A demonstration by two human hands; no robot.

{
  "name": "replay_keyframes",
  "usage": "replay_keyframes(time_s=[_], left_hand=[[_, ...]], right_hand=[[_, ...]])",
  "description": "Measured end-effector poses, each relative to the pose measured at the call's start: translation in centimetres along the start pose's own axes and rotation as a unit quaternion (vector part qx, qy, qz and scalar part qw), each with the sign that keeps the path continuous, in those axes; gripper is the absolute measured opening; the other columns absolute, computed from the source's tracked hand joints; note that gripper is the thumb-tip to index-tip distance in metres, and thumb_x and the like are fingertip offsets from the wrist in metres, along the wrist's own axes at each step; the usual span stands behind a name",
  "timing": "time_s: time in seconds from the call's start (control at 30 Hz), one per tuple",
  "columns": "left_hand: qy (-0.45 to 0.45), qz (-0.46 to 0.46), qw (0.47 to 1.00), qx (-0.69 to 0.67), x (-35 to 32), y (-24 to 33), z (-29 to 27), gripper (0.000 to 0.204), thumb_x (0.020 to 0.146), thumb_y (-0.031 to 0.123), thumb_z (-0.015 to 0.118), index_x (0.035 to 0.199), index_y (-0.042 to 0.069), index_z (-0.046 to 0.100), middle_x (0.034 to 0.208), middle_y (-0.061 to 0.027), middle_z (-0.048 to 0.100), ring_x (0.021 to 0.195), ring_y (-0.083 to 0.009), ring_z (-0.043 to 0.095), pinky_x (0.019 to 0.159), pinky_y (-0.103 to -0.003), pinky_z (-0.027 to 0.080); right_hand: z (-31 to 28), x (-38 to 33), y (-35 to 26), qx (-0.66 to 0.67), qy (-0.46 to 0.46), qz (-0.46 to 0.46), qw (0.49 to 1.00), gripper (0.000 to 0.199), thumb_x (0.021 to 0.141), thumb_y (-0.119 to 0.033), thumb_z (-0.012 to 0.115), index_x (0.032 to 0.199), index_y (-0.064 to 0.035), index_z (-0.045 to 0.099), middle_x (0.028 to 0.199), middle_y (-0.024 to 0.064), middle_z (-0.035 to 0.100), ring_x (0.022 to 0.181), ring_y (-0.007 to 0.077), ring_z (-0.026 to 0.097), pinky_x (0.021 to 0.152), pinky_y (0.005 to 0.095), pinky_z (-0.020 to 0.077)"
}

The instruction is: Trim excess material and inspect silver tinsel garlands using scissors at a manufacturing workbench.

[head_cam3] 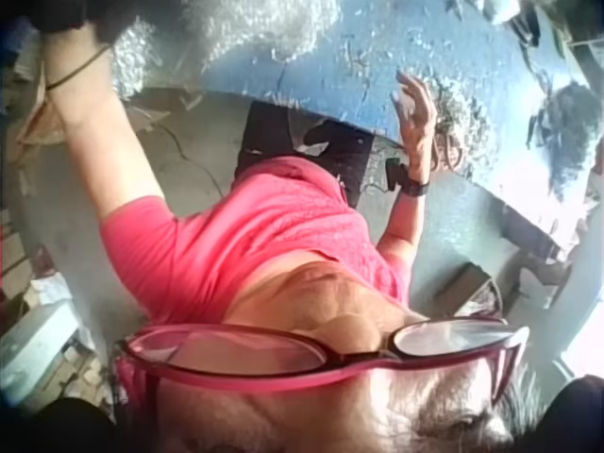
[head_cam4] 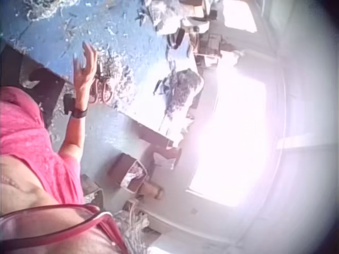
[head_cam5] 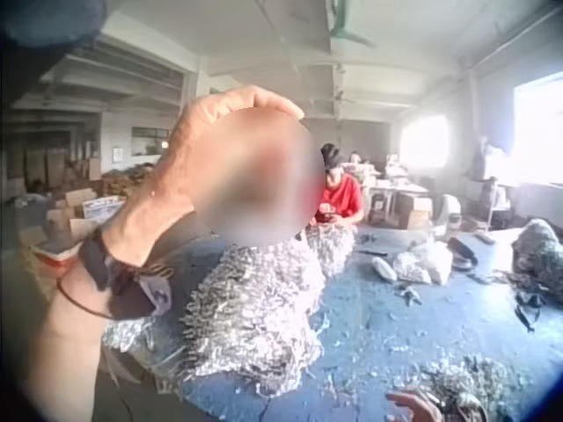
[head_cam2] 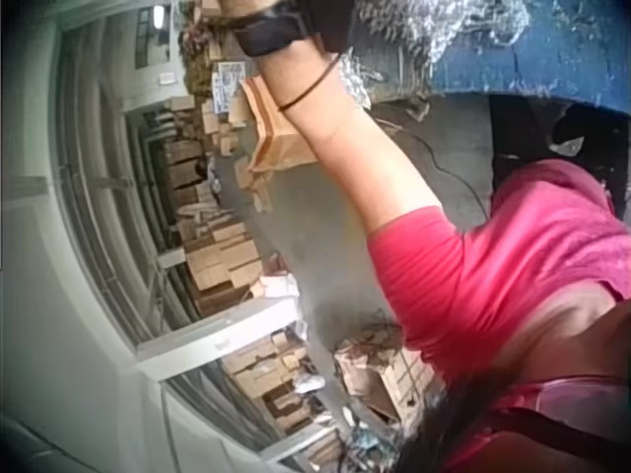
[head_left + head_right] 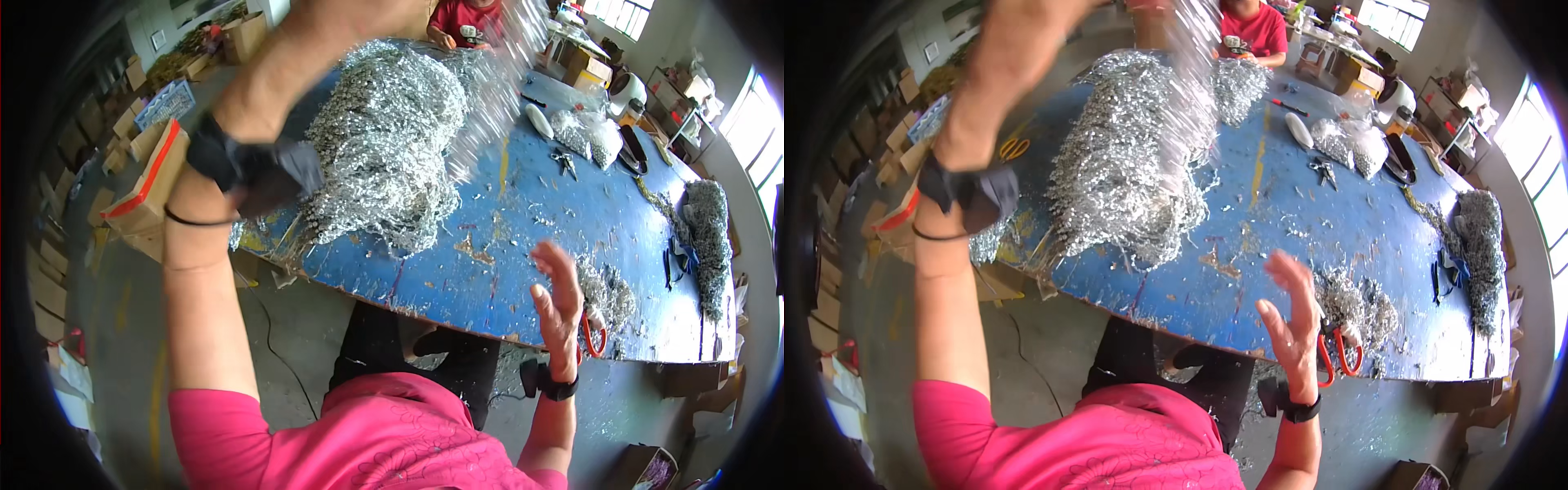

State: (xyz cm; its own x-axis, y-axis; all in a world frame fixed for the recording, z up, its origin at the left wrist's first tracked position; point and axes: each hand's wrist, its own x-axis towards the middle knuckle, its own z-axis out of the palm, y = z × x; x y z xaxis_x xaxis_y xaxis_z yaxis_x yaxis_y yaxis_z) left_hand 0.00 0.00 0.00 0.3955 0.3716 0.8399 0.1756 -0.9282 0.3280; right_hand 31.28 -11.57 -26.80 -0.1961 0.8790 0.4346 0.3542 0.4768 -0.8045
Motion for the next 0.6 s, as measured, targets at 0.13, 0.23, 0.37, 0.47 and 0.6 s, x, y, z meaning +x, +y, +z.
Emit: replay_keyframes(time_s=[0.13,0.23,0.37,0.47,0.6], left_hand=[[-0.216,-0.079,0.952,-0.201,-8.0,2.6,9.0,0.016,0.092,0.004,0.064,0.107,0.005,0.067,0.094,-0.0047,0.07,0.083,-0.0126,0.068,0.074,-0.026,0.053],[-0.219,-0.158,0.933,-0.236,-12.4,2.1,10.8,0.016,0.09,0.0,0.064,0.105,0.003,0.067,0.093,-0.0056,0.069,0.082,-0.0116,0.067,0.073,-0.026,0.053],[-0.13,-0.265,0.922,-0.252,-16.9,0.1,10.2,0.014,0.092,0.001,0.061,0.105,0.001,0.067,0.093,-0.0079,0.071,0.085,-0.0146,0.069,0.075,-0.026,0.056],[-0.13,-0.34,0.891,-0.272,-20.3,-0.2,9.3,0.014,0.093,0.001,0.06,0.106,0.001,0.067,0.096,-0.0091,0.071,0.086,-0.0161,0.07,0.075,-0.026,0.056],[-0.167,-0.412,0.837,-0.318,-24.5,0.4,8.9,0.017,0.094,0.002,0.06,0.109,0.001,0.068,0.103,-0.0093,0.07,0.089,-0.0146,0.069,0.08,-0.026,0.055]], right_hand=[[2.6,4.0,-7.1,0.045,0.097,-0.135,0.985,0.071,0.083,-0.032,0.076,0.139,-0.0019,0.045,0.138,0.0157,0.049,0.122,0.0261,0.053,0.102,0.04,0.0422],[3.2,3.8,-6.0,0.079,-0.043,0.061,0.994,0.053,0.084,-0.021,0.076,0.128,-0.0009,0.054,0.095,0.0083,0.068,0.074,0.015,0.064,0.067,0.0296,0.0524],[2.6,1.2,-5.4,0.158,-0.111,0.17,0.966,0.059,0.084,-0.019,0.076,0.135,-0.0037,0.05,0.094,0.005,0.068,0.068,0.0088,0.06,0.061,0.0239,0.0511],[1.3,-1.9,-3.8,0.228,-0.137,0.228,0.937,0.053,0.087,-0.021,0.073,0.133,-0.002,0.052,0.097,0.0059,0.068,0.072,0.0111,0.064,0.062,0.0251,0.0532],[1.8,-5.0,-1.1,0.314,-0.124,0.296,0.893,0.036,0.09,-0.02,0.07,0.12,-0.0009,0.062,0.094,0.0044,0.07,0.077,0.0102,0.065,0.064,0.0225,0.0502]])
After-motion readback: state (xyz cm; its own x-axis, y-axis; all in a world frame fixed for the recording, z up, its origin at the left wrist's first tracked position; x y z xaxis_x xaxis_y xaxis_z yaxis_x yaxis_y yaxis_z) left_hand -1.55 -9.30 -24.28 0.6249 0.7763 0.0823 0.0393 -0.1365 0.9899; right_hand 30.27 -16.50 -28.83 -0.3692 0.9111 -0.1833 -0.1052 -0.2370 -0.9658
